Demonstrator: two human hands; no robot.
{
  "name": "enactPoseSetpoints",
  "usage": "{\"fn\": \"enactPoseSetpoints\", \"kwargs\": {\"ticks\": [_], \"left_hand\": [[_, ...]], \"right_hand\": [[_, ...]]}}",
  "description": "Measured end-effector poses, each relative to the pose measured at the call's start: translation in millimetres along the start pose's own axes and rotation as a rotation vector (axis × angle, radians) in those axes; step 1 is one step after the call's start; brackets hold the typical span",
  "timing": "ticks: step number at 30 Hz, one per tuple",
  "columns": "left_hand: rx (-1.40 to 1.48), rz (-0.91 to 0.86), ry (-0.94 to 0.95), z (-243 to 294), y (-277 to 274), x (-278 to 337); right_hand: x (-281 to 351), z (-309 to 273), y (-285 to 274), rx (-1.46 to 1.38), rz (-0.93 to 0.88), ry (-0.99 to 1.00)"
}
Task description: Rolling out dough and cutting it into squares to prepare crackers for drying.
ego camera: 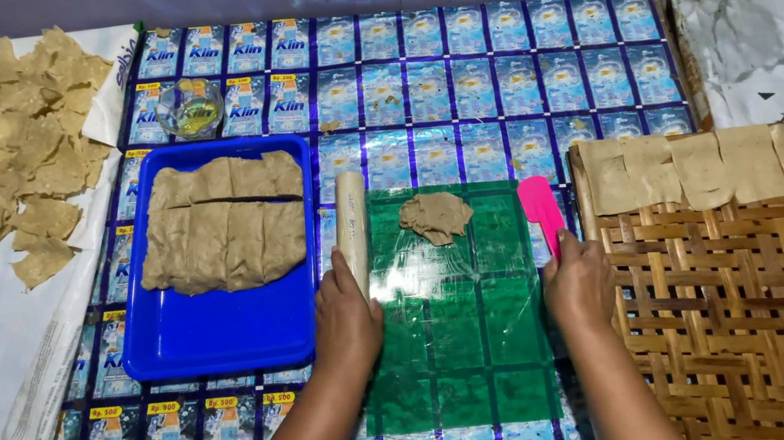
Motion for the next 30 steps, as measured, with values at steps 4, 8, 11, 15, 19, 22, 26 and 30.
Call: {"fn": "enactPoseSetpoints", "kwargs": {"ticks": [4, 8, 11, 15, 19, 22, 26, 30], "left_hand": [[0.167, 0.074, -0.012, -5.6, -0.8, 2.2], [0.211, 0.159, -0.001, -4.5, -3.3, 6.2], [0.226, 0.178, 0.007, -6.8, -4.9, 11.6], [0.284, 0.152, -0.011, -7.6, -12.7, 29.9], [0.346, 0.175, 0.071, -3.4, -48.1, 38.8], [0.329, 0.137, 0.108, -2.6, -62.3, 30.0], [0.193, 0.024, 0.425, 9.4, -65.6, -2.2], [0.109, -0.208, 0.611, 32.7, -59.1, -35.2]], "right_hand": [[17.8, -46.9, -23.3, -0.097, -0.067, -0.026], [40.0, -92.6, -20.4, -0.180, -0.118, -0.265], [39.4, -85.3, 10.5, -0.065, -0.103, -0.363], [38.9, -89.1, -32.1, -0.130, -0.087, -0.399], [71.5, -65.7, -56.4, -0.197, -0.244, -0.434], [88.6, -48.7, -56.9, -0.184, -0.371, -0.474], [71.9, -48.4, -70.4, -0.261, -0.150, -0.608], [19.3, -101.3, -124.9, -0.322, 0.150, -0.601]]}}
Point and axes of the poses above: each hand's wrist, its own x-axis away from the middle knuckle, its own y-axis out of the palm, z = x × y, the point moved 1 cm from there along -x, towards the middle knuckle, and after that the axes turned 13 degrees about y, right-handed, at the moved point
